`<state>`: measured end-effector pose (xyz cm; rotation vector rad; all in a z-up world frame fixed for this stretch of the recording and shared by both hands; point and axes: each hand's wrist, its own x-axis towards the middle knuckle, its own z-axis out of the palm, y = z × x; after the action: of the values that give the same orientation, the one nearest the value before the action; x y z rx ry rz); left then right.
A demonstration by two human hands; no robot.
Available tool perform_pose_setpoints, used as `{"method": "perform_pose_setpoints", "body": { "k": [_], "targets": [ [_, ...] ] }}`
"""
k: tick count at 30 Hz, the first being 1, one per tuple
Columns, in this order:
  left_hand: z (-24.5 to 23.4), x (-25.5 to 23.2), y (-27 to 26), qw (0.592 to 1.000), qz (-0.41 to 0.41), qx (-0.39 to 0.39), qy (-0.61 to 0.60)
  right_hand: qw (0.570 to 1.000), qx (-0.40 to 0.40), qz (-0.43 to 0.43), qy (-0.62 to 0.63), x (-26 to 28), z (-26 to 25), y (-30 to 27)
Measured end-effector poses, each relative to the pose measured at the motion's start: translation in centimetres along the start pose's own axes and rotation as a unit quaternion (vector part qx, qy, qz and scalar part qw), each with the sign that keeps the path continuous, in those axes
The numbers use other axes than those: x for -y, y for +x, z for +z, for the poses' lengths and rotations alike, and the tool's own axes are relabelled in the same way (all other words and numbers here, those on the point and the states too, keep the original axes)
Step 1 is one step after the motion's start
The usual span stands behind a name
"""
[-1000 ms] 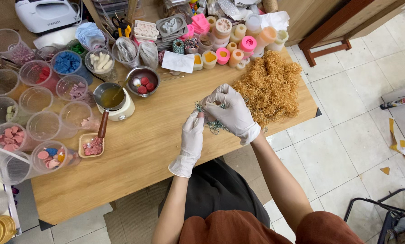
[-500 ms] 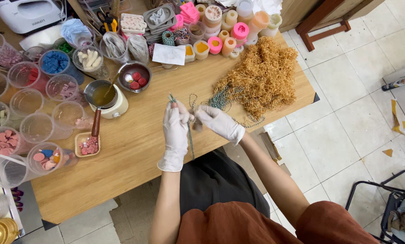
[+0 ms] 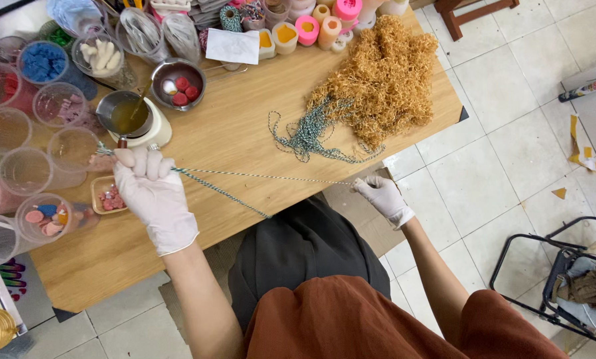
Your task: The person prepares decorative candle wicks by hand using lengths of braided cord and small metal clips, pulling the cords straight and attaching clips to the ends.
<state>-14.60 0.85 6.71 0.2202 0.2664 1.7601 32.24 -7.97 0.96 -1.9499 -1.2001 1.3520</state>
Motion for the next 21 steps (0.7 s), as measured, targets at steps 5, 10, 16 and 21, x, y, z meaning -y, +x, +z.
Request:
{"method": "perform_pose_setpoints", "body": {
  "k": [5, 10, 16, 21],
  "targets": [
    [-1.0, -0.7, 0.3, 1.0, 0.006, 0.004, -0.003, 0.992, -0.025, 0.085, -0.089, -5.8, -2.2, -1.0],
    [-1.9, -1.0, 0.6, 1.0, -0.009, -0.007, -0.006, 0.972, -0.059, 0.151, -0.171, -15.0, -4.2, 0.3],
    [-2.3, -2.9, 1.0, 0.999, -0.009, 0.04, -0.021, 0.969, -0.103, 0.225, -0.013, -20.2, -5.3, 1.3],
    [-2.0, -2.6, 0.7, 1.0, 0.003, 0.011, 0.006, 0.973, -0.115, 0.193, -0.05, -18.0, -3.2, 2.8]
  ]
}}
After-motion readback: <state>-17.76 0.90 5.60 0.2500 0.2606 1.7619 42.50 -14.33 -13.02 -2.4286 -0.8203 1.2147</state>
